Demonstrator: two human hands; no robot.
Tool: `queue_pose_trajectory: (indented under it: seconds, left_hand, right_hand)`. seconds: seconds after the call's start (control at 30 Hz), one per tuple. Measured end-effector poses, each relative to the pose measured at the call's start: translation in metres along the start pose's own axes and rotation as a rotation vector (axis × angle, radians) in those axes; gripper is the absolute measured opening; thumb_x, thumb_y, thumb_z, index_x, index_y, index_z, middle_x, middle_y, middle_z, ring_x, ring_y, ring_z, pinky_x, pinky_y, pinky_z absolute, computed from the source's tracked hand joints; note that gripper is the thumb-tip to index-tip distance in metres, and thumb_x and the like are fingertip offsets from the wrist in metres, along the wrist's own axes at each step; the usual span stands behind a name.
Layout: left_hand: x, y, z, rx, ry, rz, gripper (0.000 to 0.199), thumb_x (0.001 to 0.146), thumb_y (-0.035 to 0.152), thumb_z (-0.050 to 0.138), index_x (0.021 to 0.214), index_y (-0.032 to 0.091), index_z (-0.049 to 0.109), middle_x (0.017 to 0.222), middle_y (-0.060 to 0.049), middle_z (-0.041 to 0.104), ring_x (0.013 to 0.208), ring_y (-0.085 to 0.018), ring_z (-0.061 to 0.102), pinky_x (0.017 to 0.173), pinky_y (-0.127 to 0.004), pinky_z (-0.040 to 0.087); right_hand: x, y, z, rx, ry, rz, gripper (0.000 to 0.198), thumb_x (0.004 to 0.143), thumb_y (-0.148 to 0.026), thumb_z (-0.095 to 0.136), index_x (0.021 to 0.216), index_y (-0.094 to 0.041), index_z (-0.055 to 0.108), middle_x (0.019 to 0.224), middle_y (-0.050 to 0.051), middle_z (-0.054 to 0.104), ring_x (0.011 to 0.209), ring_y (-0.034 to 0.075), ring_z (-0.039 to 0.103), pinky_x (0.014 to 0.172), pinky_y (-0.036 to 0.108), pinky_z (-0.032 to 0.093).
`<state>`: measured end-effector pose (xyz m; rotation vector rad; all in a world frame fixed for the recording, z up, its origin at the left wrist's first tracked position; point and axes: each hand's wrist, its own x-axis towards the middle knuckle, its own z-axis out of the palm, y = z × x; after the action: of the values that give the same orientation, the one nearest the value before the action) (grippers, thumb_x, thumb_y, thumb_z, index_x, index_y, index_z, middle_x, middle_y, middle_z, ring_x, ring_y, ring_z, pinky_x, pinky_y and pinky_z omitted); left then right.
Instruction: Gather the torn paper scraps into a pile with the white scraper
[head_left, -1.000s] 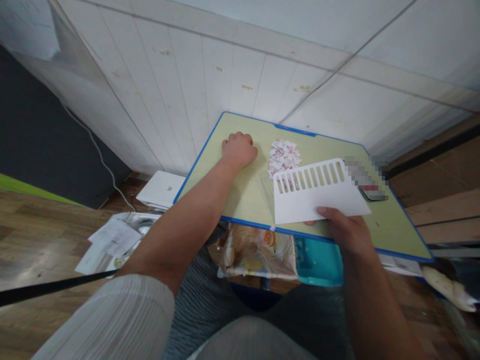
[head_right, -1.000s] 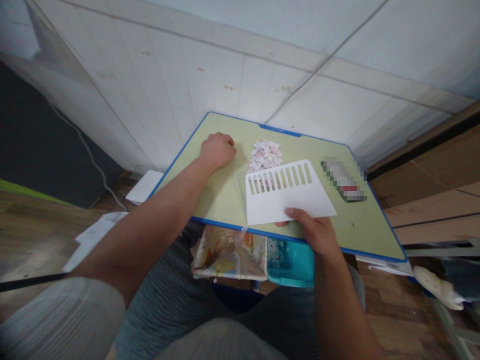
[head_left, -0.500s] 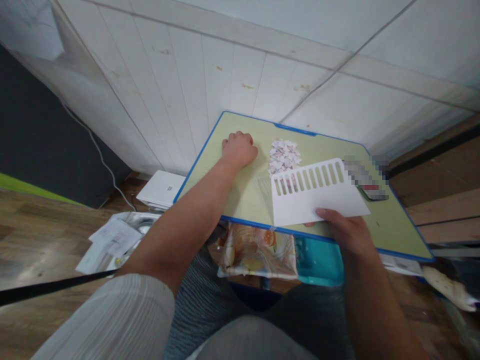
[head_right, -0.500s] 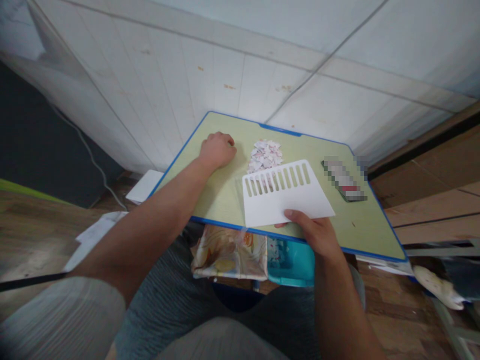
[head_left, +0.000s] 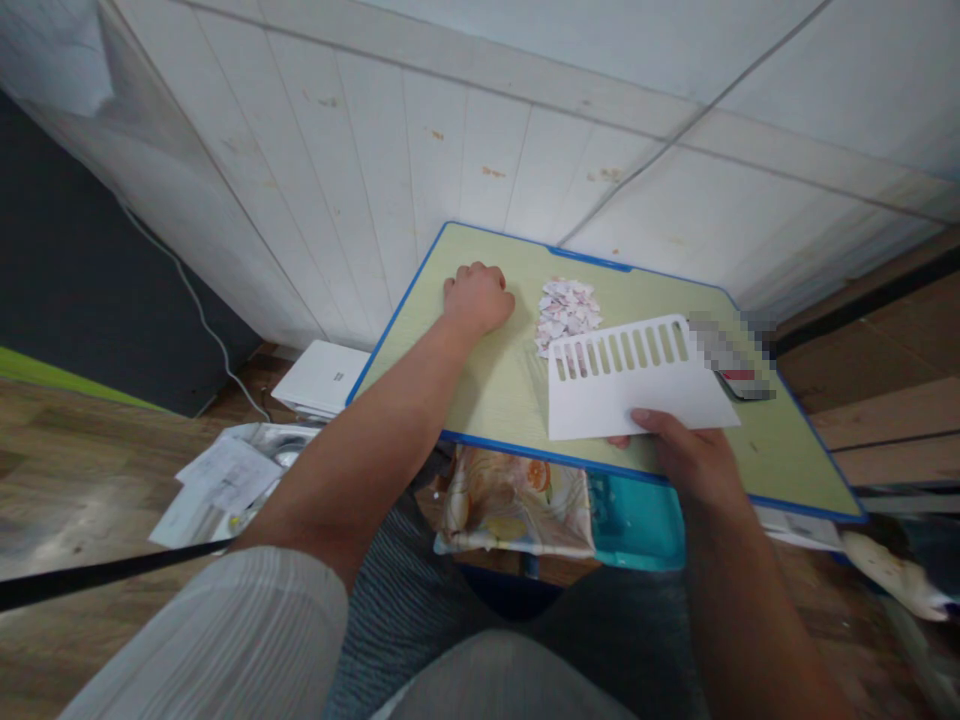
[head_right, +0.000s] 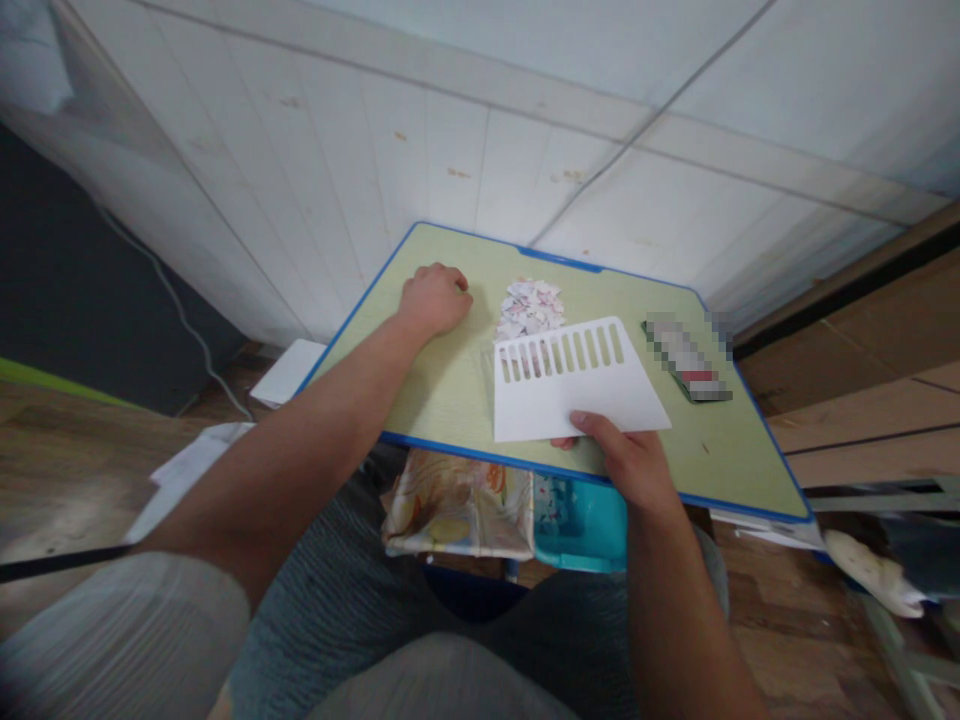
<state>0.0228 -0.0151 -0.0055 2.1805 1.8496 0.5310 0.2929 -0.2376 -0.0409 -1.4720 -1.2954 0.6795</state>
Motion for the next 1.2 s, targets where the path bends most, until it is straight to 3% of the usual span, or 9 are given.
queue_pose_trajectory:
  seconds: [0.13,0.47,0.77,0.97,1.2]
  left_hand:
    - [0.000,0.000,0.000,0.004,-0.005,-0.007,0.047,0.104,0.026,0.060,0.143,0.026,0.085,0.162,-0.018,0.073,0.155,-0.039,0.060,0.133,-0.057,0.049]
    - [-0.001,0.001,-0.001,0.006,-0.007,0.001,0.048,0.102,0.028,0.060,0.142,0.024,0.086,0.162,-0.020,0.074,0.156,-0.040,0.061,0.133,-0.059,0.049]
    - [-0.002,0.002,-0.003,0.010,-0.008,-0.003,0.046,0.103,0.025,0.060,0.142,0.024,0.085,0.162,-0.019,0.074,0.156,-0.039,0.061,0.133,-0.058,0.049]
    - [0.000,0.001,-0.001,0.010,-0.002,-0.005,0.047,0.104,0.027,0.060,0.143,0.027,0.085,0.162,-0.017,0.074,0.155,-0.039,0.060,0.133,-0.057,0.049]
    - [-0.001,0.001,-0.002,0.007,-0.007,-0.007,0.047,0.104,0.026,0.061,0.144,0.025,0.086,0.162,-0.018,0.074,0.155,-0.040,0.061,0.133,-0.057,0.049]
  right_hand:
    - [-0.002,-0.001,-0.001,-0.008,-0.027,0.008,0.027,0.086,-0.048,0.095,0.072,-0.029,0.083,0.088,0.006,0.089,0.105,0.039,0.086,0.121,0.057,0.065]
    - [0.000,0.001,-0.001,0.055,-0.025,0.003,0.028,0.079,-0.053,0.101,0.079,-0.030,0.084,0.080,0.006,0.086,0.103,0.043,0.086,0.111,0.062,0.069]
    - [0.002,-0.021,0.006,-0.101,-0.125,-0.115,0.054,0.105,-0.065,0.079,0.064,-0.030,0.079,0.086,0.008,0.087,0.093,0.035,0.082,0.113,0.053,0.063]
    - [0.001,-0.024,0.008,-0.144,-0.123,-0.100,0.058,0.104,-0.071,0.079,0.060,-0.032,0.078,0.088,0.007,0.089,0.095,0.035,0.081,0.107,0.052,0.062]
    - [0.001,-0.027,0.009,-0.154,-0.139,-0.103,0.059,0.105,-0.070,0.078,0.060,-0.032,0.077,0.089,0.008,0.089,0.096,0.035,0.081,0.112,0.052,0.059]
